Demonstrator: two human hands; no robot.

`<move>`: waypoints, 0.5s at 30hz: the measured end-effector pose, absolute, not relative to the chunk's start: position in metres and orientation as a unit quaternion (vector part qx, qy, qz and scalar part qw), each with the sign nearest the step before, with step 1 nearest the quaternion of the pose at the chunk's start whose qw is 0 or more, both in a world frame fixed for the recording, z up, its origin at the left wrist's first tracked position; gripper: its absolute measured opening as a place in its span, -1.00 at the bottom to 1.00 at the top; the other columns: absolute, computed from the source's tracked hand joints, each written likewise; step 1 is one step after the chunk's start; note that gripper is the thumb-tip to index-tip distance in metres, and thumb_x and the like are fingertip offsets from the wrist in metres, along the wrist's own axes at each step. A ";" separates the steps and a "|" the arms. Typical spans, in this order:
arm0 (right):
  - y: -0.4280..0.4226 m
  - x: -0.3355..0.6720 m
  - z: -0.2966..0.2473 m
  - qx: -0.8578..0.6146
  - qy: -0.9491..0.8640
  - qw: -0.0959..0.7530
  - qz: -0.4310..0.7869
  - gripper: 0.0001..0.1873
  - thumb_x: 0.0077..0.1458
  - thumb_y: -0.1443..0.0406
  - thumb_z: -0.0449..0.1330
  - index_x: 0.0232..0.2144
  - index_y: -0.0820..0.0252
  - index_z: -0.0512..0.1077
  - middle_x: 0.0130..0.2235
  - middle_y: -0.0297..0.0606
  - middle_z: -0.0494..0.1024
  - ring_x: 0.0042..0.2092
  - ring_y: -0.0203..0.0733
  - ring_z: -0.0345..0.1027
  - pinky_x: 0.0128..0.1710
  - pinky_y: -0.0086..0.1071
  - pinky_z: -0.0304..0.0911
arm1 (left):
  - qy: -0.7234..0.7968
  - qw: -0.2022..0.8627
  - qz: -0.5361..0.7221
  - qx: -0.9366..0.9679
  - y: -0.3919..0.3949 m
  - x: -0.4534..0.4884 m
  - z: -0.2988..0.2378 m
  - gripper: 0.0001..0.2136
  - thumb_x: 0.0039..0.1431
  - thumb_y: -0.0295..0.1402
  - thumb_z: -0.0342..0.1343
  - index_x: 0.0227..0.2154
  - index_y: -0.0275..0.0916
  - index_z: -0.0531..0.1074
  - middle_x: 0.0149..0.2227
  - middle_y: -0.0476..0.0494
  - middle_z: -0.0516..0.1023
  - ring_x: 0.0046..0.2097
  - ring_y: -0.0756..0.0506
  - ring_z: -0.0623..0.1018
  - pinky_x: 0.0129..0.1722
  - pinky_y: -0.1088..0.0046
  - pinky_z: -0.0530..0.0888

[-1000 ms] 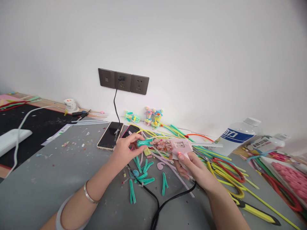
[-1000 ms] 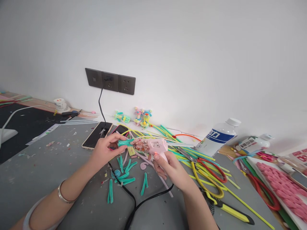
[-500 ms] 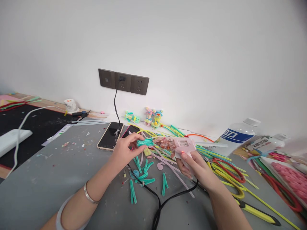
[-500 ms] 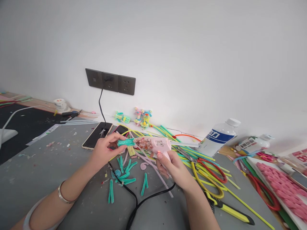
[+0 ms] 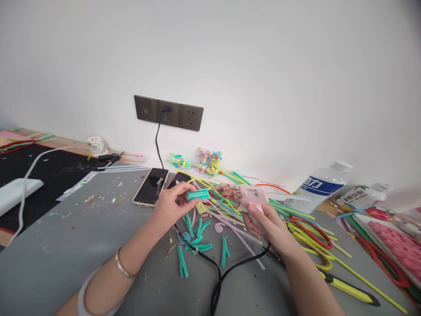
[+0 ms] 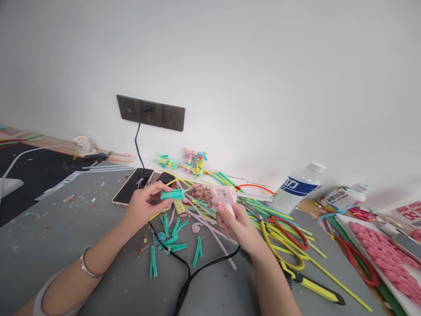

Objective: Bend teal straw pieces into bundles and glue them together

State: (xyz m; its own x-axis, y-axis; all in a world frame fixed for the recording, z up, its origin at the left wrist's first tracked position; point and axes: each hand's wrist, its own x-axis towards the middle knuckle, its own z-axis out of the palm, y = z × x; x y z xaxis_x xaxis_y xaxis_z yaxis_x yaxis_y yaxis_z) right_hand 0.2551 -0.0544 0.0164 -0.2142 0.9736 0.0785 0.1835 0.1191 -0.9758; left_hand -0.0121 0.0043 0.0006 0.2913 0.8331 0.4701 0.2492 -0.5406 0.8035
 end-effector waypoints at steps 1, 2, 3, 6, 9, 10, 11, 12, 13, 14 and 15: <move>-0.054 0.255 0.016 -0.458 -0.615 0.428 0.478 -0.41 0.24 -0.09 0.05 -0.66 0.16 0.20 -0.67 -0.45 0.12 -0.66 -0.39 -0.03 -0.64 -0.40 -0.11 | 0.365 0.309 0.470 0.742 0.005 -0.012 0.001 -0.86 0.13 -0.32 0.22 -0.25 -0.22 0.47 -0.30 -0.08 0.64 -0.39 -0.01 0.58 -0.37 0.54 0.54; -0.054 0.255 0.015 -0.449 -0.610 0.434 0.487 -0.41 0.24 -0.09 0.05 -0.66 0.15 0.20 -0.67 -0.45 0.12 -0.66 -0.39 -0.03 -0.64 -0.40 -0.12 | 0.365 0.307 0.470 0.743 0.005 -0.012 0.001 -0.86 0.13 -0.32 0.21 -0.26 -0.22 0.47 -0.30 -0.08 0.64 -0.40 -0.01 0.58 -0.37 0.54 0.53; -0.054 0.254 0.015 -0.440 -0.606 0.438 0.497 -0.42 0.25 -0.09 0.04 -0.66 0.15 0.19 -0.67 -0.45 0.12 -0.66 -0.39 -0.03 -0.64 -0.39 -0.12 | 0.366 0.306 0.468 0.744 0.005 -0.012 0.002 -0.85 0.13 -0.32 0.21 -0.25 -0.22 0.46 -0.30 -0.08 0.64 -0.40 -0.01 0.57 -0.38 0.54 0.53; -0.056 0.249 0.014 -0.420 -0.605 0.432 0.521 -0.40 0.25 -0.10 0.03 -0.67 0.14 0.19 -0.68 -0.44 0.12 -0.67 -0.38 -0.04 -0.62 -0.37 -0.13 | 0.370 0.307 0.459 0.747 0.005 -0.011 0.002 -0.85 0.12 -0.32 0.21 -0.26 -0.22 0.45 -0.31 -0.09 0.64 -0.44 0.00 0.55 -0.40 0.53 0.51; -0.057 0.243 0.013 -0.408 -0.611 0.420 0.533 -0.40 0.24 -0.11 0.04 -0.67 0.14 0.19 -0.67 -0.45 0.11 -0.66 -0.37 -0.05 -0.62 -0.37 -0.12 | 0.370 0.308 0.453 0.750 0.005 -0.011 0.002 -0.86 0.12 -0.33 0.20 -0.26 -0.21 0.45 -0.32 -0.08 0.64 -0.42 0.00 0.54 -0.40 0.54 0.49; -0.057 0.242 0.013 -0.406 -0.612 0.417 0.536 -0.40 0.24 -0.11 0.04 -0.66 0.14 0.19 -0.67 -0.45 0.10 -0.65 -0.37 -0.05 -0.63 -0.38 -0.11 | 0.369 0.310 0.451 0.751 0.004 -0.011 0.002 -0.87 0.12 -0.34 0.20 -0.26 -0.21 0.45 -0.32 -0.07 0.64 -0.41 0.00 0.54 -0.40 0.55 0.49; -0.057 0.241 0.012 -0.403 -0.613 0.414 0.538 -0.40 0.24 -0.11 0.04 -0.66 0.14 0.19 -0.67 -0.45 0.11 -0.65 -0.37 -0.05 -0.63 -0.38 -0.11 | 0.368 0.313 0.447 0.753 0.004 -0.011 0.002 -0.87 0.12 -0.35 0.20 -0.26 -0.21 0.45 -0.31 -0.08 0.63 -0.40 0.00 0.54 -0.40 0.55 0.48; -0.057 0.240 0.012 -0.402 -0.614 0.412 0.540 -0.40 0.24 -0.11 0.03 -0.66 0.14 0.19 -0.67 -0.45 0.11 -0.65 -0.37 -0.04 -0.63 -0.38 -0.10 | 0.367 0.316 0.444 0.754 0.004 -0.011 0.002 -0.87 0.13 -0.35 0.19 -0.26 -0.21 0.44 -0.31 -0.08 0.63 -0.40 0.00 0.54 -0.41 0.56 0.48; -0.057 0.239 0.011 -0.400 -0.616 0.410 0.541 -0.40 0.24 -0.12 0.03 -0.66 0.14 0.19 -0.67 -0.45 0.11 -0.65 -0.38 -0.04 -0.63 -0.39 -0.10 | 0.367 0.318 0.440 0.755 0.003 -0.011 0.002 -0.87 0.13 -0.35 0.19 -0.26 -0.22 0.44 -0.31 -0.08 0.63 -0.41 0.00 0.54 -0.41 0.56 0.47; -0.057 0.238 0.011 -0.399 -0.618 0.407 0.541 -0.39 0.24 -0.12 0.02 -0.67 0.14 0.18 -0.67 -0.45 0.11 -0.65 -0.38 -0.04 -0.63 -0.39 -0.10 | 0.368 0.318 0.436 0.757 0.003 -0.011 0.002 -0.87 0.12 -0.35 0.19 -0.26 -0.22 0.44 -0.32 -0.08 0.63 -0.41 0.00 0.53 -0.42 0.56 0.46; -0.057 0.237 0.011 -0.398 -0.621 0.404 0.541 -0.38 0.24 -0.13 0.02 -0.67 0.15 0.18 -0.67 -0.44 0.11 -0.65 -0.38 -0.04 -0.64 -0.39 -0.10 | 0.370 0.316 0.432 0.760 0.003 -0.011 0.002 -0.87 0.12 -0.34 0.19 -0.27 -0.23 0.44 -0.33 -0.08 0.63 -0.41 0.00 0.53 -0.43 0.56 0.46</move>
State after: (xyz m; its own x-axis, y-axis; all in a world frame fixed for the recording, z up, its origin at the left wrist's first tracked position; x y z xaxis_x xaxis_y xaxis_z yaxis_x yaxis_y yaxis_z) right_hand 0.2367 -0.0565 0.0110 -0.3571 0.9314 0.0704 0.0578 0.0973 -0.9936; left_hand -0.0108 0.0029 0.0025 0.3534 0.8343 0.4232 0.2888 -0.5276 0.7989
